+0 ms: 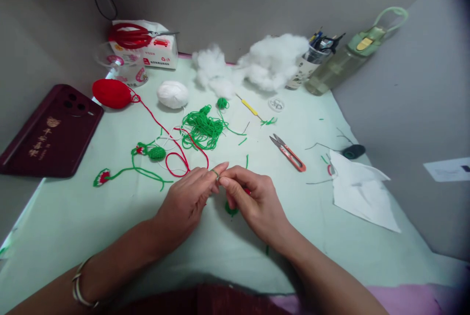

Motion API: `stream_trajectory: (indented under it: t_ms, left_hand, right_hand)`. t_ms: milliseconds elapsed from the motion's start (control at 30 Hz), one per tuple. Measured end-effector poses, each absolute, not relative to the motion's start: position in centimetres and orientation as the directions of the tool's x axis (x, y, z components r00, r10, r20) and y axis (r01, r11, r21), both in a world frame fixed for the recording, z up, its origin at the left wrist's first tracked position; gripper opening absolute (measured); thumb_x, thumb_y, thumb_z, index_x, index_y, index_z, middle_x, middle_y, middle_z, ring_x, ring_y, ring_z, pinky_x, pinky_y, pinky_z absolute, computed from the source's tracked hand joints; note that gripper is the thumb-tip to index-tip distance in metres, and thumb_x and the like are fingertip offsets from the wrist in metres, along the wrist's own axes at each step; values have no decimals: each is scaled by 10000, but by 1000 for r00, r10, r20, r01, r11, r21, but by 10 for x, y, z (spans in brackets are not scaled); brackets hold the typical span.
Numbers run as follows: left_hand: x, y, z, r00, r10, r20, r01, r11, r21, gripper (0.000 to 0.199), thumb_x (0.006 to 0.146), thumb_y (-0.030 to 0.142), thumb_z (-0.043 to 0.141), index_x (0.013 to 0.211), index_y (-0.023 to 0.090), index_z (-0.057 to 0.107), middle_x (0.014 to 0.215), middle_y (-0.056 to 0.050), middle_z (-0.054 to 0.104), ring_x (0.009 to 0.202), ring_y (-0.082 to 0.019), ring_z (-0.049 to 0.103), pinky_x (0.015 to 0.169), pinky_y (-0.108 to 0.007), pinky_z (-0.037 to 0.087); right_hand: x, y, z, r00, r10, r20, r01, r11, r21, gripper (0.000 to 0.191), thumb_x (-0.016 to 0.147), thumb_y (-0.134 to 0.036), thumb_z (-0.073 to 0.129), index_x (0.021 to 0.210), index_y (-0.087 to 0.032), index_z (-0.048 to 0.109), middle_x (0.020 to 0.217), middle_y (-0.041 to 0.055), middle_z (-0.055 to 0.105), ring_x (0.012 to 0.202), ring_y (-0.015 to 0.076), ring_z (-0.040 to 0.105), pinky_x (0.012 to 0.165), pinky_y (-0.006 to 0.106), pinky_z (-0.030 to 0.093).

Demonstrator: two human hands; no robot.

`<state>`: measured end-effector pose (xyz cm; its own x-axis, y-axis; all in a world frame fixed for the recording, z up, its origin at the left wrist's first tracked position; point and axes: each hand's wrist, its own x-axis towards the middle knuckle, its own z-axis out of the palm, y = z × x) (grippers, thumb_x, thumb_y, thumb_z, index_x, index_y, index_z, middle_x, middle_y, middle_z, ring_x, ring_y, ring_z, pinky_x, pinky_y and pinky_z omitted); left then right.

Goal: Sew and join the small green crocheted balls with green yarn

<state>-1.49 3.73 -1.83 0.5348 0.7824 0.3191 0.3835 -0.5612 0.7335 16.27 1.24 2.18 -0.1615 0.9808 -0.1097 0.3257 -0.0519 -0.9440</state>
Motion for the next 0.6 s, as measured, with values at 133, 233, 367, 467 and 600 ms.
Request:
stream_trajectory:
  t_ms: [133, 233, 367, 467, 600]
  left_hand:
    - [-14, 37, -18, 534, 781, 324, 419, -577, 701, 299, 1021, 175, 376, 976, 162, 672, 1052, -79, 740, 869, -158, 660, 806, -283, 519]
    - [-14, 38, -18, 526, 779, 341, 457, -597, 660, 319, 1030, 201, 365, 1012, 167, 682, 1025, -74, 736, 854, -165, 650, 774, -288, 512]
    - [-14, 38, -21, 546, 768, 335, 476, -614, 630, 366, 1033, 209, 353, 1276, 171, 625, 915, -51, 707, 817, -176, 621, 741, -300, 494]
    - [-14, 39, -22, 551, 761, 341, 501, -629, 594, 403, 1033, 199, 353, 1378, 171, 560, 907, -55, 688, 823, -188, 603, 751, -325, 478]
    - [-14, 39, -21, 521, 757, 394, 545, -651, 528, 402, 1014, 188, 390, 1379, 198, 560, 1178, -119, 665, 1039, -240, 595, 875, -404, 465]
  right_hand:
    - [163, 13, 21, -169, 979, -112, 337, -50, -940, 284, 997, -318, 499, 789, -179, 632, 567, -45, 487, 507, 87, 415, 524, 218, 341]
    - [161, 14, 20, -151, 987, -62, 372, -1, -928, 251, 991, -299, 503, 824, -179, 647, 603, -37, 525, 525, 88, 438, 547, 217, 360]
    - [160, 15, 18, -146, 989, -27, 407, 36, -913, 248, 986, -272, 505, 813, -178, 656, 628, -32, 564, 527, 84, 443, 573, 215, 373]
    - [161, 16, 17, -133, 990, -39, 425, 21, -905, 241, 984, -279, 504, 840, -178, 668, 625, -30, 557, 531, 90, 451, 574, 218, 373]
    - [163, 17, 15, -118, 991, -61, 431, -4, -902, 234, 975, -319, 522, 884, -181, 687, 613, -33, 516, 538, 102, 432, 563, 226, 364]
